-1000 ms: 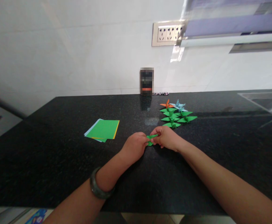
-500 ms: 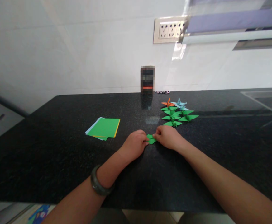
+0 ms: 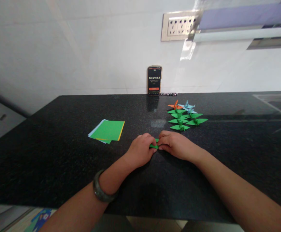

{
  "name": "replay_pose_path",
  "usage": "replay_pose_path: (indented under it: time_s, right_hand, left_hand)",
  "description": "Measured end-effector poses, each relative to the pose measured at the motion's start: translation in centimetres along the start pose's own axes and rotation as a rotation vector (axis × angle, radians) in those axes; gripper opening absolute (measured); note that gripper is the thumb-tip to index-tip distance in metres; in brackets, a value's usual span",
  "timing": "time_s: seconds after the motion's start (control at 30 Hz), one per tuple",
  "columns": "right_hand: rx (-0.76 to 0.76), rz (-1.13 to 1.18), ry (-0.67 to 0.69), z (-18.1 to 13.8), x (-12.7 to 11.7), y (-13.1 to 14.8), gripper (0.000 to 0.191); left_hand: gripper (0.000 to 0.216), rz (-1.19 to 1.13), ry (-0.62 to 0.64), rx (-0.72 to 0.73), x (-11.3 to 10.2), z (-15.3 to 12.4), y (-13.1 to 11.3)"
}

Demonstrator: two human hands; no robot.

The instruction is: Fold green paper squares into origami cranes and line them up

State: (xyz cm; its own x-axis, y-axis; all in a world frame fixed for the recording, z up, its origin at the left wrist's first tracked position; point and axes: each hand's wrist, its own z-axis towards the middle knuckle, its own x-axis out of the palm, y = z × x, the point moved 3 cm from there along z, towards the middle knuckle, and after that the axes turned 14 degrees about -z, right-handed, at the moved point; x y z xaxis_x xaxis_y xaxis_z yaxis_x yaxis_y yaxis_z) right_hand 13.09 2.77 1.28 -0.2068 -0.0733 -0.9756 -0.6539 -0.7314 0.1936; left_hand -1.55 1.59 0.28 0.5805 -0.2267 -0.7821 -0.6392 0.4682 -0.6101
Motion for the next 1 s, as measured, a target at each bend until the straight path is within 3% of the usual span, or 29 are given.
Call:
replay_pose_path:
  time_s: [0.3,0.67,1.0]
  right_hand:
    - [0.033,-0.132,0.037,0.0,0.2,0.6,0.021]
    - [0.322,-0.089,0.031,0.5,1.1,1.1,0.020]
    - [0.481,-0.097,0.055,0.4,1.2,0.9,0.012]
  left_hand:
    - [0.005,-0.045,-0.022,-0.055,0.2,0.2,0.4]
    - [0.015,0.006,-0.042,-0.042,0.5,0.2,0.3]
    - [0.020,0.121,-0.023,-0.047,0.9,0.3,0.4]
